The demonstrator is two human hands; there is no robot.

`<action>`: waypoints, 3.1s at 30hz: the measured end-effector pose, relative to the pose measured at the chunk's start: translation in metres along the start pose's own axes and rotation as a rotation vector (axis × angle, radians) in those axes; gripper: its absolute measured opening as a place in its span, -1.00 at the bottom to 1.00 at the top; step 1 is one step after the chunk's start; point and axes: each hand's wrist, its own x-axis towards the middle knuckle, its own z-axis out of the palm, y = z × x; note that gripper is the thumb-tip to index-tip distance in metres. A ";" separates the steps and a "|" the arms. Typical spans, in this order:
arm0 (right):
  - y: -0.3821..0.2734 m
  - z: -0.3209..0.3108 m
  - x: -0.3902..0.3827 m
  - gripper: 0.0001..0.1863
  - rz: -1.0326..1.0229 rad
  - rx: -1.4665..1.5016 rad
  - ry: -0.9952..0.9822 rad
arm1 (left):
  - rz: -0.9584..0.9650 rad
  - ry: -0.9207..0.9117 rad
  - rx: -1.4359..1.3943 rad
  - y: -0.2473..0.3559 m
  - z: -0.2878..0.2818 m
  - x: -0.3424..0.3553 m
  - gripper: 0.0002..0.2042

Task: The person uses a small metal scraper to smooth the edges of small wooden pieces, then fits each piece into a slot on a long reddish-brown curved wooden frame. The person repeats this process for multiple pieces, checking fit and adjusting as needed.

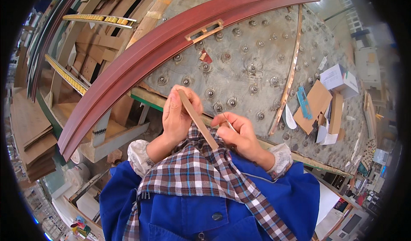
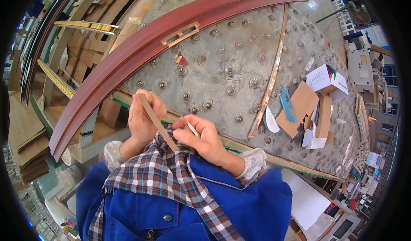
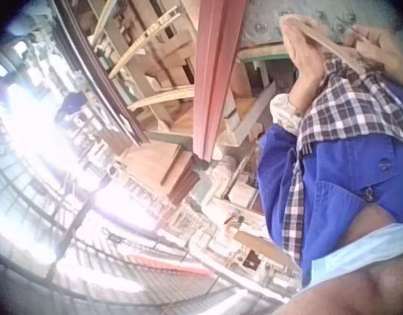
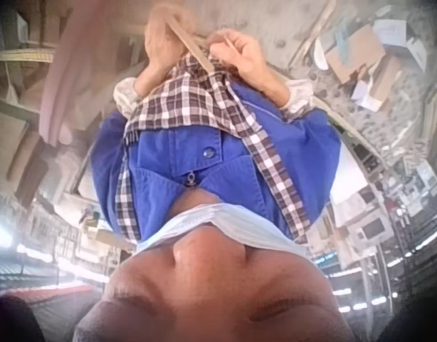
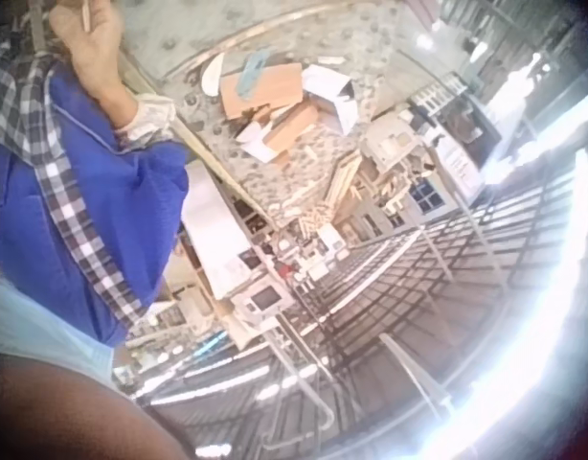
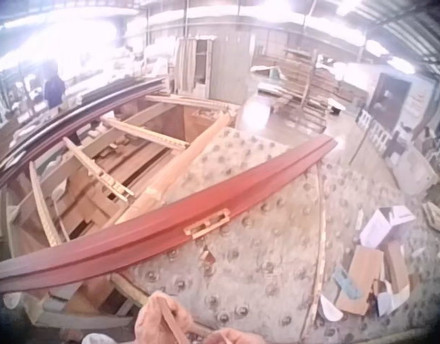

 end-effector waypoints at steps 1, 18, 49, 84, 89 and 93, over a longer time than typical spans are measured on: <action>-0.001 -0.003 0.001 -0.79 0.024 -0.053 -0.035 | 0.038 0.014 0.041 0.002 0.000 0.004 -0.67; 0.006 0.004 0.003 -0.83 0.058 0.018 0.067 | -0.247 -0.074 -0.027 0.000 -0.004 0.005 -0.71; -0.018 0.007 0.015 -0.24 -0.783 -1.472 0.066 | -0.352 0.045 -0.121 0.008 0.021 -0.008 -0.71; -0.006 0.006 0.020 -0.25 -0.908 -1.403 0.123 | -0.350 0.156 -0.052 0.013 0.033 -0.012 -0.71; -0.005 0.006 0.016 -0.22 -0.862 -1.424 0.104 | -0.318 0.148 -0.063 0.005 0.027 -0.012 -0.71; -0.006 0.007 0.016 -0.22 -0.873 -1.431 0.098 | -0.337 0.140 -0.068 0.010 0.031 -0.012 -0.70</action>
